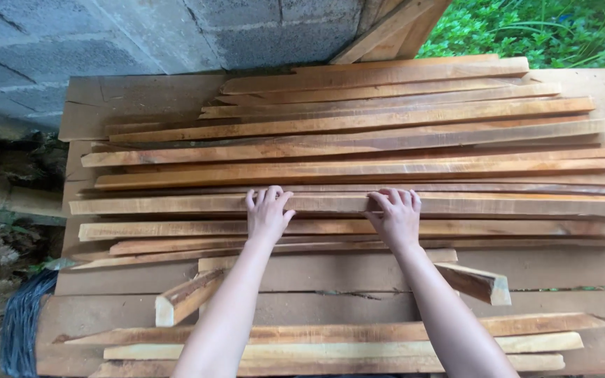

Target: The person organizes a pile of wooden planks on a workbench. They untie a bundle of planks, separate them, and then stack them neatly on the bench.

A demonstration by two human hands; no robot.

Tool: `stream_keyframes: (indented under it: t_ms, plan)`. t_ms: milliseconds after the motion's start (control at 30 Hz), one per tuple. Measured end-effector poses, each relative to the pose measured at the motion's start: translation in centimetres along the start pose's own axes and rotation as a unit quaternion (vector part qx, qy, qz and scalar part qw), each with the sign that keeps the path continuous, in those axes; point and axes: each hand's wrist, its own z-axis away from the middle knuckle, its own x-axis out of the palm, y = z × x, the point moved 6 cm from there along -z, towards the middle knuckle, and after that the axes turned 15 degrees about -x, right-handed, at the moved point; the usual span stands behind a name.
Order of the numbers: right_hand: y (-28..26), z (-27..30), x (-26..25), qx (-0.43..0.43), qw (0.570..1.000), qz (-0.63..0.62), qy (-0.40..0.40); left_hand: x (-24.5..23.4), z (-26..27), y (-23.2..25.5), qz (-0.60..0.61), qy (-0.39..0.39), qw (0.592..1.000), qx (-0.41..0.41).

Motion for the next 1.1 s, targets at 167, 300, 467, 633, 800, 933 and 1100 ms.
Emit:
stream_keyframes:
  t_ms: [167,300,467,633,800,933,1100]
  plan:
    - [-1.7,1.3,-7.4,0.0,0.996,-0.01,0.09,-6.5,4.3,0.8,0.075,0.087,0.992,0.056]
    - [-4.8,2.5,-16.0,-0.012,0.989,-0.018,0.143,-14.7,10.0,2.4,0.129,0.189,0.97,0.086]
    - [-7.8,6.9,-21.4,-0.015,0.983,-0.031,0.183,-19.5,18.5,2.7,0.143,0.241,0.954,0.109]
    - [-10.8,12.4,-20.9,-0.001,0.982,-0.046,0.185,-16.2,25.0,0.3,0.135,0.233,0.959,0.087]
    - [-11.6,17.4,-13.0,0.004,0.993,-0.098,0.061,-7.6,27.1,-2.9,0.132,0.077,0.988,-0.009]
    - [-11.2,18.3,-6.2,0.04,0.992,-0.11,-0.038,-1.1,25.1,-4.8,0.115,-0.006,0.992,-0.061]
    - [-10.0,17.3,-1.6,0.076,0.988,-0.106,-0.085,2.6,21.9,-5.2,0.067,-0.052,0.992,-0.09]
